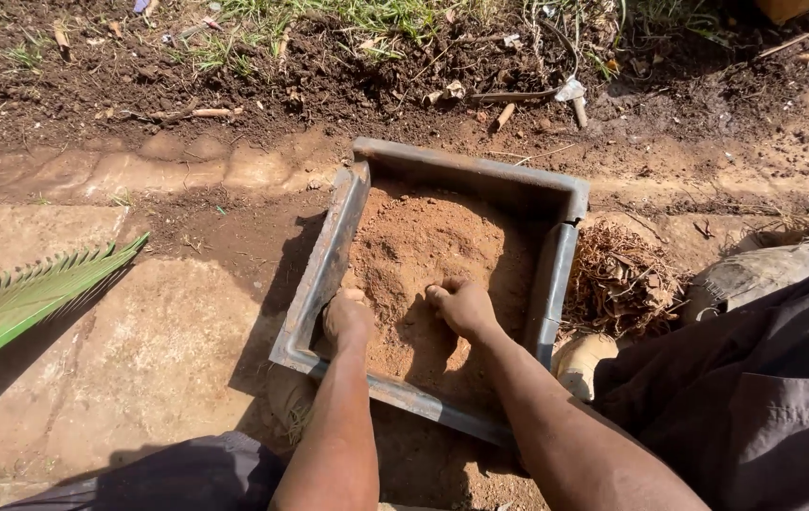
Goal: Breaking up clumps of dry soil by hand in a plastic container to create a fine texture.
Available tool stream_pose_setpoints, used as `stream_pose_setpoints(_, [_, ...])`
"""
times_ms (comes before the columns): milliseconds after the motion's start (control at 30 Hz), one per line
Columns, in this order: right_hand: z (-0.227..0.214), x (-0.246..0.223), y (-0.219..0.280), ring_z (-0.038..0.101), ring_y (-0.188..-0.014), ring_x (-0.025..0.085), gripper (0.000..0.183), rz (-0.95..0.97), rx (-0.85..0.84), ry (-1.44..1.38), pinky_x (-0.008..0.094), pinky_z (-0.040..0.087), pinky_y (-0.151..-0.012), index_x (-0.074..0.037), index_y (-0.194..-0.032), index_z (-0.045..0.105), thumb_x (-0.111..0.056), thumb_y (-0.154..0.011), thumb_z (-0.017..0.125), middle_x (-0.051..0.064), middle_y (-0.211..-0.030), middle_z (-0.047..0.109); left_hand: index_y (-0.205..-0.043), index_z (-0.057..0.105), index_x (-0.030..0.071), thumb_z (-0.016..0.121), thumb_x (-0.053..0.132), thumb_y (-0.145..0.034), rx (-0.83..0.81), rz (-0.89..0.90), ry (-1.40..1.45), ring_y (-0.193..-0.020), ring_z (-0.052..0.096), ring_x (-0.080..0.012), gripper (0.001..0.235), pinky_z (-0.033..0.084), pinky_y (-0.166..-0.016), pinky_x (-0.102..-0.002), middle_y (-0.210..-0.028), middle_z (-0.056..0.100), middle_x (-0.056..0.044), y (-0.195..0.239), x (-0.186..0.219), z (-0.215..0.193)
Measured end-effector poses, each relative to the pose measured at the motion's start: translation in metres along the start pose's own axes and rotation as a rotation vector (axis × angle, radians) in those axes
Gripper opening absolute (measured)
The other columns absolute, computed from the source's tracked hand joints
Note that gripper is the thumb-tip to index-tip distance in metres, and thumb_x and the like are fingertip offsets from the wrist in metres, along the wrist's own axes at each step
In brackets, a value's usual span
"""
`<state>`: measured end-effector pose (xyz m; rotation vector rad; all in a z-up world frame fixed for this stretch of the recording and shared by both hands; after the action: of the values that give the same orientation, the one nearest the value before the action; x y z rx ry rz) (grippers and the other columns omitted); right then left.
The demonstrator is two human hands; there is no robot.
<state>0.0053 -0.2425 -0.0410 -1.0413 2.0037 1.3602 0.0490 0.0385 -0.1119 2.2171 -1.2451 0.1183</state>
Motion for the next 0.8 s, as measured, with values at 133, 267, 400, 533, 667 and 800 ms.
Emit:
stream_pose_setpoints(133, [0.0, 0.008, 0.0, 0.081, -0.095, 0.027, 0.026, -0.004, 0.052, 0.108, 0.041, 0.061, -0.088, -0.028, -0.102, 0.085, -0.049, -0.091, 0.073, 0.002, -0.073, 0.08, -0.122, 0.079, 0.033, 0.057, 0.027, -0.094, -0.025, -0.03, -0.095, -0.124, 0.074, -0.0248, 0.037, 0.062, -0.101, -0.041, -0.119, 0.082, 0.0, -0.05, -0.036, 0.03])
stream_pose_setpoints(267, [0.006, 0.017, -0.008, 0.081, -0.088, 0.023, 0.021, 0.002, 0.074, 0.062, 0.038, 0.062, -0.085, -0.03, -0.101, 0.085, -0.044, -0.089, 0.075, 0.001, -0.075, 0.08, -0.119, 0.079, 0.041, 0.052, 0.03, -0.096, -0.042, 0.006, -0.065, -0.123, 0.074, -0.0243, 0.037, 0.061, -0.101, -0.04, -0.118, 0.082, 0.002, -0.03, -0.022, 0.011])
stream_pose_setpoints(400, [0.014, 0.007, 0.007, 0.082, -0.082, 0.02, 0.025, 0.011, 0.002, 0.018, 0.038, 0.06, -0.086, -0.02, -0.107, 0.084, -0.037, -0.091, 0.074, 0.005, -0.078, 0.081, -0.127, 0.078, 0.029, 0.077, 0.027, -0.092, -0.141, 0.035, -0.014, -0.136, 0.066, -0.0321, 0.035, 0.054, -0.114, -0.043, -0.134, 0.075, -0.012, 0.044, 0.028, -0.039])
stream_pose_setpoints(533, [0.016, 0.012, 0.003, 0.082, -0.08, 0.02, 0.024, 0.008, -0.008, 0.012, 0.037, 0.061, -0.085, -0.02, -0.105, 0.084, -0.037, -0.091, 0.074, 0.005, -0.076, 0.08, -0.123, 0.079, 0.033, 0.071, 0.03, -0.093, -0.119, 0.047, -0.047, -0.133, 0.068, -0.0338, 0.031, 0.055, -0.112, -0.045, -0.128, 0.078, -0.012, 0.033, 0.027, -0.031])
stream_pose_setpoints(667, [0.015, 0.009, 0.007, 0.082, -0.077, 0.019, 0.026, -0.002, 0.002, -0.012, 0.037, 0.062, -0.083, -0.017, -0.107, 0.084, -0.035, -0.091, 0.073, 0.006, -0.077, 0.08, -0.12, 0.081, 0.02, 0.062, 0.026, -0.099, -0.12, 0.074, 0.038, -0.129, 0.07, -0.0371, 0.029, 0.056, -0.109, -0.048, -0.123, 0.079, -0.019, 0.04, 0.029, -0.029])
stream_pose_setpoints(800, [0.018, -0.001, 0.007, 0.081, -0.073, 0.017, 0.025, -0.029, -0.033, -0.105, 0.034, 0.065, -0.071, -0.015, -0.11, 0.082, -0.032, -0.096, 0.07, 0.006, -0.082, 0.082, -0.13, 0.067, 0.002, 0.053, 0.01, -0.104, -0.243, 0.135, 0.788, -0.062, 0.075, -0.0145, 0.03, 0.061, -0.048, -0.022, -0.087, 0.079, -0.016, 0.059, 0.057, -0.042])
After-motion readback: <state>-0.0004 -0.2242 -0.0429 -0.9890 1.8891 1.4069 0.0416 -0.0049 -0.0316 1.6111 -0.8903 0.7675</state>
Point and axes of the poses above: each hand's wrist, its own y-axis away from the middle knuckle, its own z-axis out of the palm, x = y × z, the point moved 8 cm from there along -y, towards the middle knuckle
